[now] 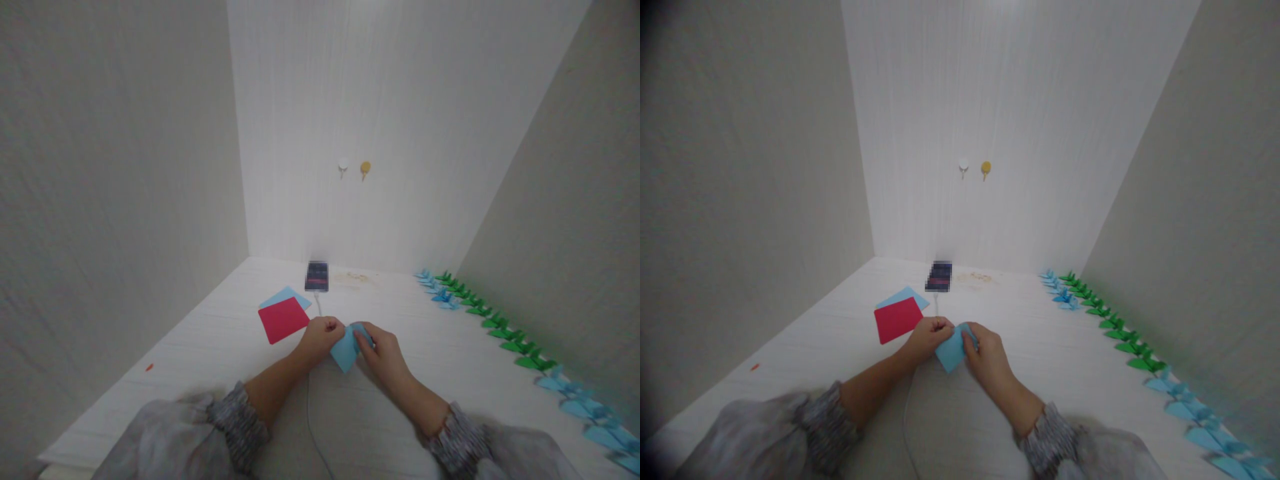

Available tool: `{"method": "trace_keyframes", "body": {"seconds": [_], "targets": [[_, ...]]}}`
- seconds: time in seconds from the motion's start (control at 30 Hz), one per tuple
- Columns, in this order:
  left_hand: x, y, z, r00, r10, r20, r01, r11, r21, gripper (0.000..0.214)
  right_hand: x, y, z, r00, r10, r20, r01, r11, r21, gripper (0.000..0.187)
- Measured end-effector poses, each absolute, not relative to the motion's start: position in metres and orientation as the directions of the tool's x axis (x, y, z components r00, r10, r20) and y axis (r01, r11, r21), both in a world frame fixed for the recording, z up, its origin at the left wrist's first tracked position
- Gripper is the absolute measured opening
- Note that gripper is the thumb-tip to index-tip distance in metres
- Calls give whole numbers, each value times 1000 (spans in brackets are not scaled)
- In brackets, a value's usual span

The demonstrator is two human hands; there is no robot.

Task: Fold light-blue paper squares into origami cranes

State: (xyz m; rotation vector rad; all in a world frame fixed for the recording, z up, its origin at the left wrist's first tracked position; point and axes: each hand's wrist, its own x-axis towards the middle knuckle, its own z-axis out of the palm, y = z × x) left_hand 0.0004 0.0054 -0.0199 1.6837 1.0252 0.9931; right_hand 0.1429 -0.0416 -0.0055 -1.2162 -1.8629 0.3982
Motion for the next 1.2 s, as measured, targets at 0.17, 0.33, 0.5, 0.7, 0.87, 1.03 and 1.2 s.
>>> {"method": "trace_keyframes", "body": {"seconds": [0.17,0.33,0.5,0.7,0.87,1.03,1.2], "targets": [[2,4,-18,383,920,77,94,-122,988,23,149,-36,-9,-68,912,405,436,392,-810,22],[0,5,-19,391,918,64,86,-106,991,22,153,-34,-7,-106,923,371,340,384,-859,20],[0,5,-17,417,908,27,108,-79,991,21,162,-26,-12,-184,951,247,189,281,-941,21],[0,2,-7,434,899,-53,61,30,998,19,167,-23,-17,-186,948,257,121,282,-952,14],[-1,-2,-2,408,909,-92,8,97,995,16,166,-25,-14,-179,936,302,116,325,-938,11],[-1,-3,-3,404,910,-88,-58,122,991,15,166,-27,-9,-288,882,373,137,423,-896,11],[-2,-1,-4,438,898,-49,-72,90,993,17,169,-26,-8,-264,890,371,197,426,-883,23]]}}
